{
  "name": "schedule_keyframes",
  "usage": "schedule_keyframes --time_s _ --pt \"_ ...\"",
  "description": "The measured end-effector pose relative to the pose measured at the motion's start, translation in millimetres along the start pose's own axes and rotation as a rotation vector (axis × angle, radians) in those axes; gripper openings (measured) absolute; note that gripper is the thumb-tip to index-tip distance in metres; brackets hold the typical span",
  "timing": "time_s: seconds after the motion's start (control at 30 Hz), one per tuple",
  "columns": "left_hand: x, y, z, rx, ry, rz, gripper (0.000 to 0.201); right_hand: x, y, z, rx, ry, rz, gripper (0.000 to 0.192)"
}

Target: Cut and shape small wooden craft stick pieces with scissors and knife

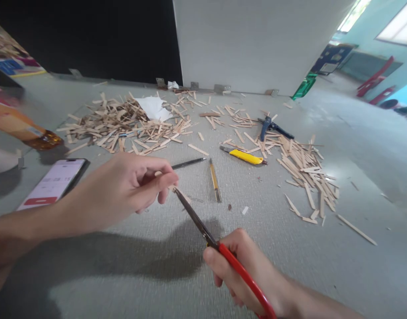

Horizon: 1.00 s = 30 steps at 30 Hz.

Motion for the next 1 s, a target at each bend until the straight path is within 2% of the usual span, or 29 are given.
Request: schedule_keyframes --time_s 0.13,0.3,0.43,0.53,0.77,0.9,1.0 --pt "3 2.2 -1 0.038 0.003 0.047 0.037 9 3 -5 0.044 -0.083 0.042 0.084" --pt "5 4.7 -3 0.079 -0.08 0.067 0.039 30 3 -9 0.051 -0.256 0.081 0.073" --pt "5 5.6 -3 0.102 -0.13 0.08 0.039 30 5 -11 0.053 -0.244 0.077 0.075" --pt "6 5.1 -5 0.092 -0.137 0.104 0.037 27 4 -12 -0.008 -0.238 0.085 0.077" --pt "10 10.6 -14 -0.038 -0.021 0.019 0.043 22 -2 -14 -0.111 -0.232 0.134 0.078" --pt "18 25.0 -19 0.107 -0.043 0.153 0.043 22 -3 -17 -0.115 -0.238 0.141 0.08" --pt "17 25.9 -20 0.127 -0.022 0.154 0.038 21 -5 -17 -0.126 -0.205 0.122 0.081"
Point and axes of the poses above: each hand's wrist, its own z-axis away from the middle knuckle, its own y-axis out of the palm, x = y × z, the point moved 7 cm from there along -z, towards the middle knuckle, and after that the axes turned 15 degrees about -y, right-handed, at the moved point
